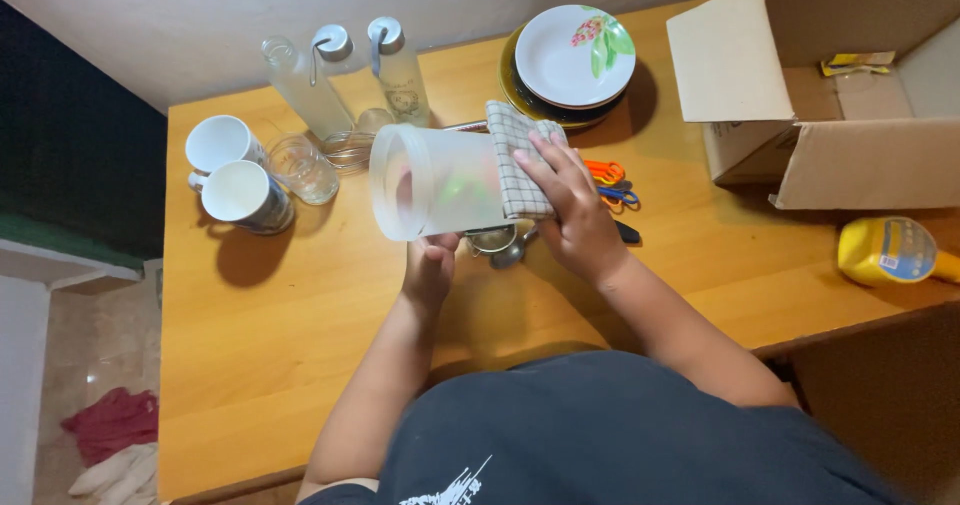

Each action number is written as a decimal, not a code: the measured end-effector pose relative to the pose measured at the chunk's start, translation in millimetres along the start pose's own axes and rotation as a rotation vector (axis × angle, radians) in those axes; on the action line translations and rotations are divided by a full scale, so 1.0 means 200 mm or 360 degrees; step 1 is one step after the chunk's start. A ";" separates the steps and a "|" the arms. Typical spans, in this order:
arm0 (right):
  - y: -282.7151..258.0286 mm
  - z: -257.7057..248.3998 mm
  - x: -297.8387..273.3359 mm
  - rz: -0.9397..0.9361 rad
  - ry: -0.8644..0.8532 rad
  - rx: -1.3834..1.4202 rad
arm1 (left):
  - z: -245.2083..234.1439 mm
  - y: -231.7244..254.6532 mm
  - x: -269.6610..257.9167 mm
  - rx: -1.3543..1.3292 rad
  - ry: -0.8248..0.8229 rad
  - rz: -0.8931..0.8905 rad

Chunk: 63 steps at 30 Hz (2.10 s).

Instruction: The person removes various household items, including bottles, mugs, plates, and bowls, from a cardboard box and places them onto a table. The person then picks up a plastic container and wipes its exterior with a cloth.

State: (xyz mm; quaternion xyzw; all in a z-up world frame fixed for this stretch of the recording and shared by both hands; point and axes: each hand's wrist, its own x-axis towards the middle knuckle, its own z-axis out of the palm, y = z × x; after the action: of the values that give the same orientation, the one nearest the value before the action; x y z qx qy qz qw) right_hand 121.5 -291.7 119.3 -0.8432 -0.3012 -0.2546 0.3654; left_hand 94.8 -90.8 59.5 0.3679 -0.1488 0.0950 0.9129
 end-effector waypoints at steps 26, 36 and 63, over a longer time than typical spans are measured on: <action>-0.20 -0.03 -0.37 -0.0757 0.0602 0.0005 | 0.05 0.02 -0.40 0.0994 -0.0455 0.0582; -0.16 -0.01 -1.06 0.1010 -0.0135 0.0584 | -0.02 0.11 -0.79 0.1846 -0.0802 -0.0035; -0.16 0.06 -0.95 0.0910 -0.0207 0.0614 | 0.00 0.08 -0.76 0.2002 -0.0751 -0.0307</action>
State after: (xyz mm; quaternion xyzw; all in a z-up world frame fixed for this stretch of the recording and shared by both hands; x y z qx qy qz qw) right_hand -29.6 -326.8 2.9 -0.8234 -0.1179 -0.0260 0.5544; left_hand -52.5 -88.5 17.6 0.8515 -0.2271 -0.0013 0.4727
